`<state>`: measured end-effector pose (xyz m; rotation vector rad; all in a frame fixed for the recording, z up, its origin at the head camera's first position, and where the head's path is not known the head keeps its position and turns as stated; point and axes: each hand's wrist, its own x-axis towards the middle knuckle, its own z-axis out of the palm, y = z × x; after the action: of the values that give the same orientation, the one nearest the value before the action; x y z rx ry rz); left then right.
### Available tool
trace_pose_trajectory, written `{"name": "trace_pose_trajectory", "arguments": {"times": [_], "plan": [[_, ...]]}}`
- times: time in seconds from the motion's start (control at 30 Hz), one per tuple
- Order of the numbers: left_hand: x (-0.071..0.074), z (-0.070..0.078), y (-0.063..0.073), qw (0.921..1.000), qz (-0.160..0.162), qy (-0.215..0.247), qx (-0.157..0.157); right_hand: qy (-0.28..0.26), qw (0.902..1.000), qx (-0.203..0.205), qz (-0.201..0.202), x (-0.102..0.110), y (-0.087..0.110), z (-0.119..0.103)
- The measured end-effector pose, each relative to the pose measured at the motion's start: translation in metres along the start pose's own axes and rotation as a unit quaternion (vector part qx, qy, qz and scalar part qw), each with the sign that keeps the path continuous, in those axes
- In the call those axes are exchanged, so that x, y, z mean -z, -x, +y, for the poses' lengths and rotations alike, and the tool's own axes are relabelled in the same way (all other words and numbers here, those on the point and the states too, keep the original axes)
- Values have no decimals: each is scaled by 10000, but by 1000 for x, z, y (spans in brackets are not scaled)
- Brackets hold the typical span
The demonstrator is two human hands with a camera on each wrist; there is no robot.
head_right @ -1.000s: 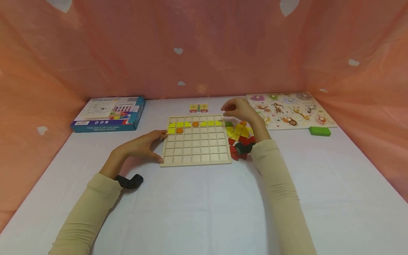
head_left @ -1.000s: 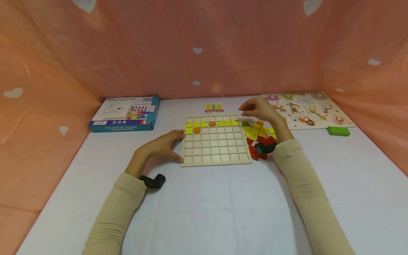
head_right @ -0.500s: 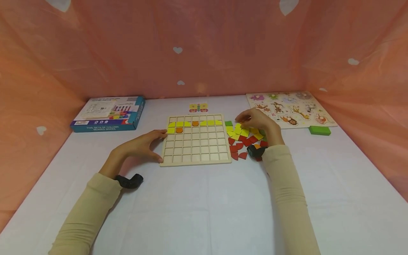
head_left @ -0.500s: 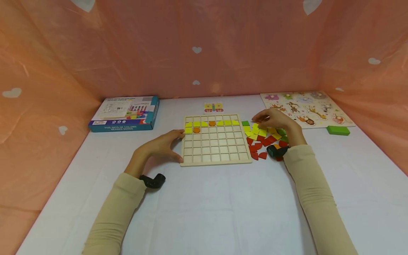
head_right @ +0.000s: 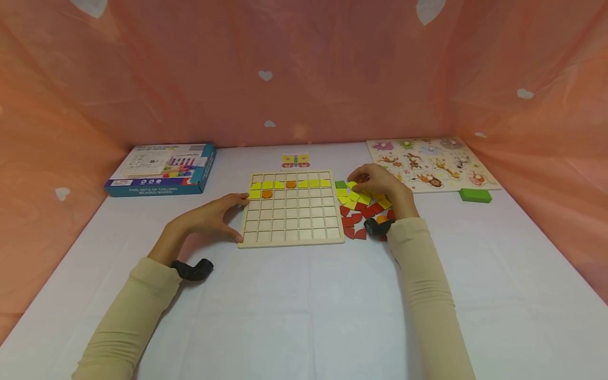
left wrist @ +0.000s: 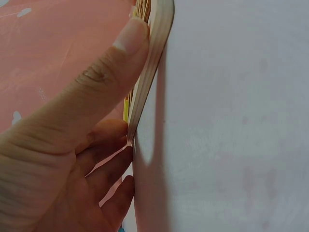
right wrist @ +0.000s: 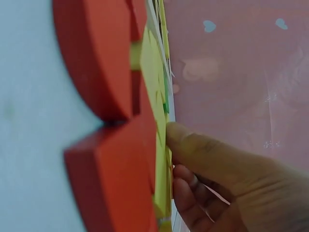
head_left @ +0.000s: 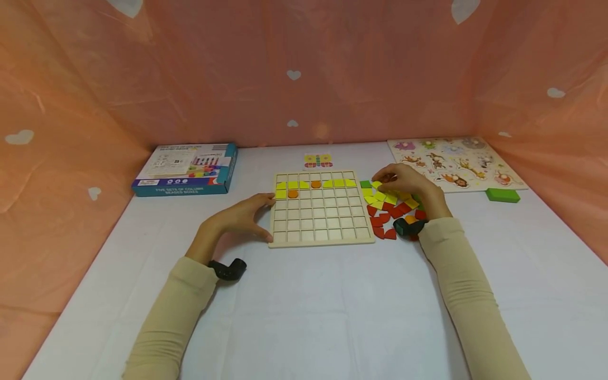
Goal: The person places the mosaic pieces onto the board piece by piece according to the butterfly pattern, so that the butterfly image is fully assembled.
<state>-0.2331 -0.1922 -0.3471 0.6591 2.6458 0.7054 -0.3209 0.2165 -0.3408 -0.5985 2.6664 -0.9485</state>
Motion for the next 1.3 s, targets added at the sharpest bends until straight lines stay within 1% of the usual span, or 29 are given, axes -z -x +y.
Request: {"name": "trace_pose_trajectory", "arguments": {"times": [0.2, 0.3, 0.37, 0.47, 0.57, 0.67, 0.77, 0.83, 0.97, 1.07, 1.2, 1.3], "plan": [[0, 0, 0, 10000, -11, -7, 64, 21, 9999, 74, 83, -1, -1, 2], [0, 1, 0, 10000, -9, -5, 69, 158, 9996, 139, 180, -2, -3, 3], [0, 1, -1, 10000, -11, -17, 59, 275, 9992, 107, 279, -3, -3, 2], [0, 0, -1, 10000, -24, -36, 51, 282, 9985, 30, 478, -1, -4, -3], [0, -1, -1, 10000, -22, -73, 44, 187, 9966, 145, 786, 0, -7, -17], [0, -3, -1, 9999, -6, -109, 30, 80, 9931, 443, 1085, -1, -12, -38], [0, -3, -1, 9999, 4, -139, -23, 15, 9898, 675, 1255, -9, -20, -61], [0, -2, -1, 9999, 6, -146, -42, -74, 9884, 812, 1280, -18, -28, -77], [-1, -1, -1, 9999, 8, -140, -33, -127, 9889, 954, 1132, -42, -42, -101], [-1, -1, -2, 9999, -19, -132, 30, -71, 9916, 972, 845, -59, -50, -113], [-1, -1, -2, 9998, -65, -136, 87, 56, 9945, 953, 432, -77, -58, -118], [0, 0, -1, 9999, -51, -138, 58, 152, 9937, 1070, 286, -85, -61, -117]]}}
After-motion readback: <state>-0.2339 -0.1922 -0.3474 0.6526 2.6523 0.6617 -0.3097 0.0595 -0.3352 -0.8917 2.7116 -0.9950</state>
